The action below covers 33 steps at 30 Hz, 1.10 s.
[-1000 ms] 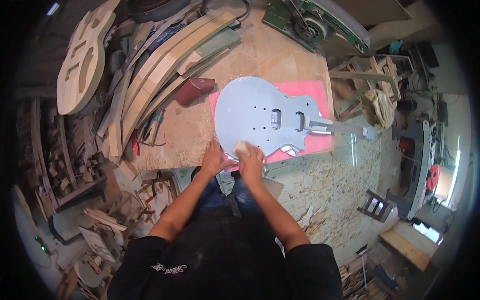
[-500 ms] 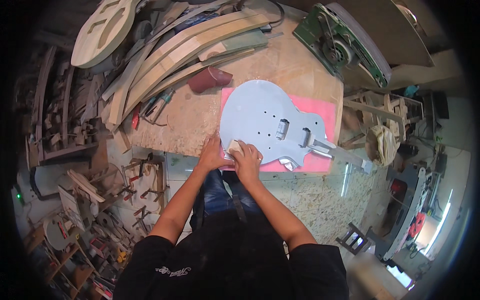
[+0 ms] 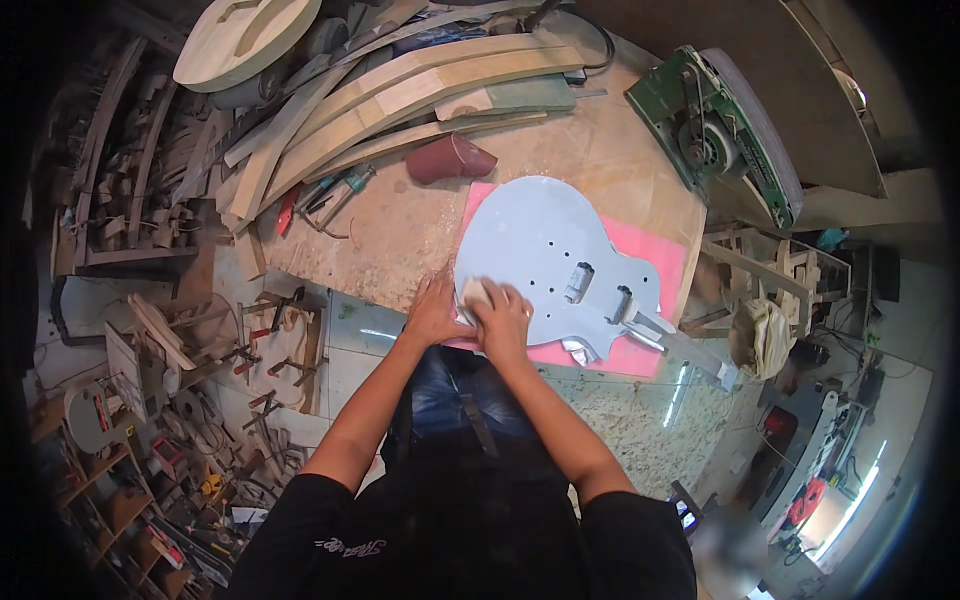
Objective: The person sands the surface of a blue guitar body using a sanding block and sandpaper on a workbench.
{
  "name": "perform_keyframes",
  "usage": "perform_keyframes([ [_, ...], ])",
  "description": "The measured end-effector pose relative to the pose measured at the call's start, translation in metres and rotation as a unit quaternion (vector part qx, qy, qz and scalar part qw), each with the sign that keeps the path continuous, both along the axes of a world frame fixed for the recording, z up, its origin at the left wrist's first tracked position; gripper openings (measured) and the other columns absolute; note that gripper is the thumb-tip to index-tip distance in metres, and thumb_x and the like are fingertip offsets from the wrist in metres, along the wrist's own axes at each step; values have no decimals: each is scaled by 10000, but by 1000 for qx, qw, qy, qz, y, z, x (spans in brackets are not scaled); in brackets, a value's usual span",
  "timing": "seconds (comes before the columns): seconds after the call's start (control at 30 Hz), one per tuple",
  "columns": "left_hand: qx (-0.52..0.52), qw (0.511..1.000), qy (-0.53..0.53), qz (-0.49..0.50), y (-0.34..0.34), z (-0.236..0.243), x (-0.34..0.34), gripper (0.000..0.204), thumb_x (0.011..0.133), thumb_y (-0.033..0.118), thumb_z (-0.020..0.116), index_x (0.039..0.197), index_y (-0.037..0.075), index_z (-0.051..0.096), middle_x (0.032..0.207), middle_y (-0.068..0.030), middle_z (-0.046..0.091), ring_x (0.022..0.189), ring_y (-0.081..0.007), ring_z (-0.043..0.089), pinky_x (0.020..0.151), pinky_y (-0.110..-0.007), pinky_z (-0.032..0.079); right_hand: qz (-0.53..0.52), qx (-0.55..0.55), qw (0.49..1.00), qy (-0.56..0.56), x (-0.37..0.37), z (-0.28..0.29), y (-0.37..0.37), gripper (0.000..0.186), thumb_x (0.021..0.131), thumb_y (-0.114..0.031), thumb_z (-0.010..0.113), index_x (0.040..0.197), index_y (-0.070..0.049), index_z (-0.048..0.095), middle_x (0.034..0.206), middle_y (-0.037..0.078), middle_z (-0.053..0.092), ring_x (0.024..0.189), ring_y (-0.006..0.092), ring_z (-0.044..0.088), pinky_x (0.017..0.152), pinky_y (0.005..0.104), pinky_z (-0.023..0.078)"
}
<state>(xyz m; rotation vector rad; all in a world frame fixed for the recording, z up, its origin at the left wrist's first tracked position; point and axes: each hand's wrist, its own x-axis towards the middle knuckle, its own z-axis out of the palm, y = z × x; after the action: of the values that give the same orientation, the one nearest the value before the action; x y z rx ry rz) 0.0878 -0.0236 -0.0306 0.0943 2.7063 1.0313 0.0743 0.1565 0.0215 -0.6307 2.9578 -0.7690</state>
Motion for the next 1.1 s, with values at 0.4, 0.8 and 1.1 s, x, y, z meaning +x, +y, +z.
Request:
perform_keyframes([
  [0.4,-20,1000,-11,4,5,3,0,1595,514,726,905,1661,-57,120,1700,-244,302,1588,-332,297,1319,-535,123,-73,-31,997,11,11,-2,5,240,879,-153,741,1096,-238,799,1411,84,646,1250,372,571,1014,584,404],
  [0.8,-40,998,-49,-14,8,6,-2,1607,550,768,873,1650,-93,78,1732,-256,208,1612,-349,228,1312,-572,92,-132,12,991,28,-41,-9,-10,279,887,-160,720,1141,-267,768,1453,65,604,1277,365,534,1035,604,380],
  [1.1,-27,998,-49,-7,12,14,-6,1645,528,789,872,1660,-73,47,1716,-254,251,1595,-344,276,1319,-545,101,-188,8,982,34,-159,8,3,279,949,-173,685,1220,-217,739,1410,113,621,1241,386,550,992,617,405],
])
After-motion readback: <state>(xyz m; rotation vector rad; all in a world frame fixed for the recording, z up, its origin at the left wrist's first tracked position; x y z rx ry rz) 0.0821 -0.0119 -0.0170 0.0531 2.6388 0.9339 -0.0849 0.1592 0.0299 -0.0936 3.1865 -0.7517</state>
